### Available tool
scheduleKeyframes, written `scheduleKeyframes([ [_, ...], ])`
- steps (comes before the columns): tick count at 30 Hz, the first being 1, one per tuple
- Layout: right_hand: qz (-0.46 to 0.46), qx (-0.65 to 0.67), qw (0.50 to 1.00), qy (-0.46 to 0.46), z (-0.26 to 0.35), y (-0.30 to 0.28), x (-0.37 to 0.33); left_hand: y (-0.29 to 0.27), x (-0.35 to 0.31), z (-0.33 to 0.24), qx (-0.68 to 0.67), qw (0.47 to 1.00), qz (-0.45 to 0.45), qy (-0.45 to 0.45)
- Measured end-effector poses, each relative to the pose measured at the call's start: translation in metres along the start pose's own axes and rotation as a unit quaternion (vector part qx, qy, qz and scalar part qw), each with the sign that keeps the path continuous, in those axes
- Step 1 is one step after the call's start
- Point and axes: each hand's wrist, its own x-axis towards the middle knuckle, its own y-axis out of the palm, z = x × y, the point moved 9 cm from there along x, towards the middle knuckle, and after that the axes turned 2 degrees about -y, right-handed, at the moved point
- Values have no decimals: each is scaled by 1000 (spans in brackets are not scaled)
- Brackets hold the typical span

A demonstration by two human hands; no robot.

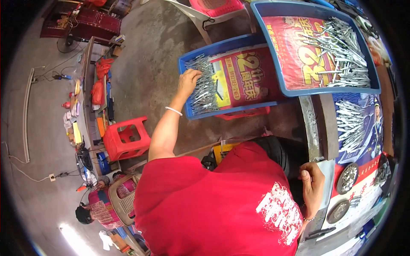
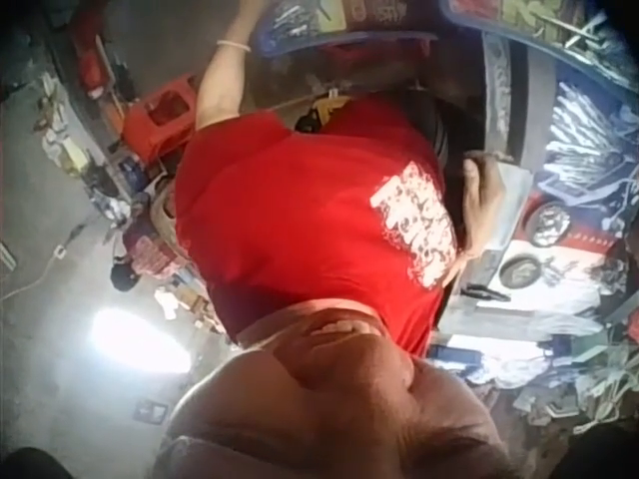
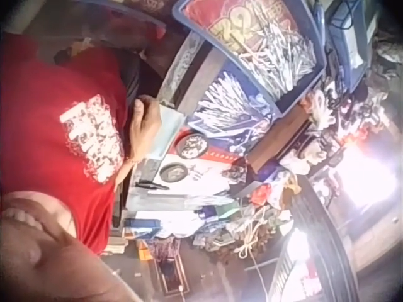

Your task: A person uses pliers to trim small silver-colored metal components at a workbench in a manufacturing environment.

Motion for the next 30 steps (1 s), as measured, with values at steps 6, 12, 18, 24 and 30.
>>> scheduleKeyframes([
  [6, -11, 15, 1000, 16, 1, -7, -1, -5, -7, -19, 11, 999, 16, 39],
  [12, 7, -5, 1000, -3, -5, -15, -10, -35, 19, -121, -42, 996, -60, 52],
  [18, -17, 7, 997, -78, -5, -21, -23, -69, -18, -387, -247, 893, 25, 375],
  [24, -64, -14, 998, -21, -22, -37, -57, -145, -52, -515, -692, 497, 80, 518],
  [30, -314, -5, 944, 103, -43, -110, -155, -165, -40, -554, -762, 370, 56, 529],
])
